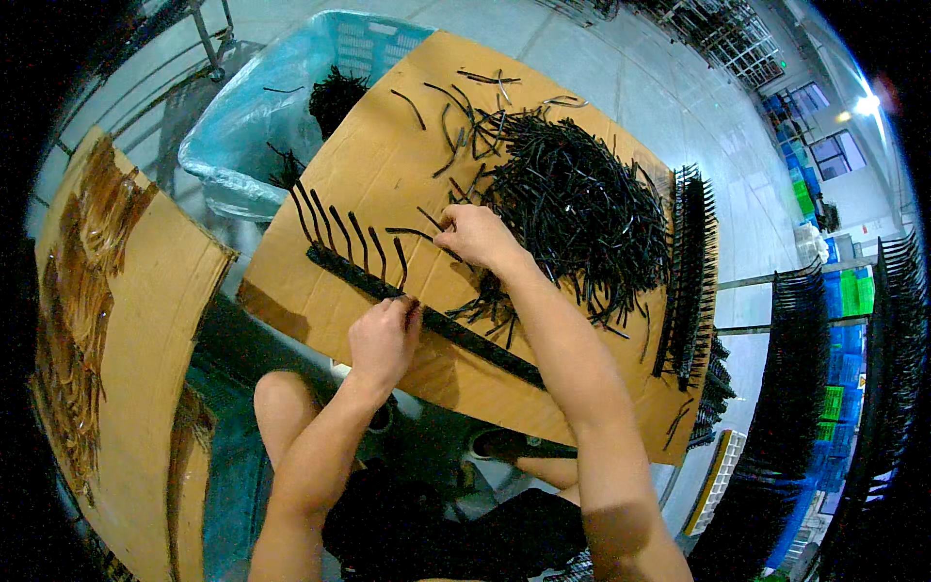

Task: The person walks through a warehouse and sits at a workstation. They insert black bristles one by one into a brush base, repeating the process for multiple brushes.

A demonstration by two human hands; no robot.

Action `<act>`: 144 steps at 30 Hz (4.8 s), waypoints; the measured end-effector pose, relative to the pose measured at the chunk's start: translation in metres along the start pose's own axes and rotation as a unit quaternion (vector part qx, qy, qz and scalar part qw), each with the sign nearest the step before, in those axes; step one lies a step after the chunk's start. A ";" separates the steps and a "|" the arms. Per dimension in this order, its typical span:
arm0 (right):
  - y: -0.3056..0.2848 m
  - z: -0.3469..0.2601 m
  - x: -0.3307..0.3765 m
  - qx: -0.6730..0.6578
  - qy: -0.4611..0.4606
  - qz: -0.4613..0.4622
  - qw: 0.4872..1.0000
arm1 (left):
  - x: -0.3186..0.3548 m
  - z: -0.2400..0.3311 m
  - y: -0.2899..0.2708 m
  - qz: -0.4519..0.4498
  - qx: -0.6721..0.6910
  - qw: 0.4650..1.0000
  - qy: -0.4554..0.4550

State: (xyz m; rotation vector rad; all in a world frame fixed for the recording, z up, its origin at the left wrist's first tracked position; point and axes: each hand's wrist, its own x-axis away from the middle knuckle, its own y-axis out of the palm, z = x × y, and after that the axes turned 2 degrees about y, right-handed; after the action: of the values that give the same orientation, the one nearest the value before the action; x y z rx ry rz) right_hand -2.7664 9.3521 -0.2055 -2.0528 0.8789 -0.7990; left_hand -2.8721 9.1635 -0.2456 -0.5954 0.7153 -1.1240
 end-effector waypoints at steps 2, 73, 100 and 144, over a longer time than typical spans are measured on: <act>-0.003 -0.005 -0.003 0.007 0.009 0.002 1.000 | -0.003 -0.001 -0.002 0.005 -0.004 1.000 -0.012; 0.060 -0.027 0.086 -0.466 0.056 0.123 0.874 | 0.002 -0.014 0.011 0.117 0.040 0.992 0.020; 0.049 -0.039 0.069 -0.137 -0.221 0.121 0.958 | -0.010 -0.019 0.000 0.141 0.009 0.990 0.015; 0.073 -0.019 0.094 -0.430 0.032 0.152 0.889 | 0.001 -0.013 0.020 0.120 0.032 0.991 0.053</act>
State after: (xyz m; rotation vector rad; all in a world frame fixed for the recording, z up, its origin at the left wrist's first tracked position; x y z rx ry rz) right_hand -2.7504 9.2360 -0.2329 -2.5122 1.7752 -0.3048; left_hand -2.8701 9.1681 -0.2695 -0.3843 0.8168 -0.9552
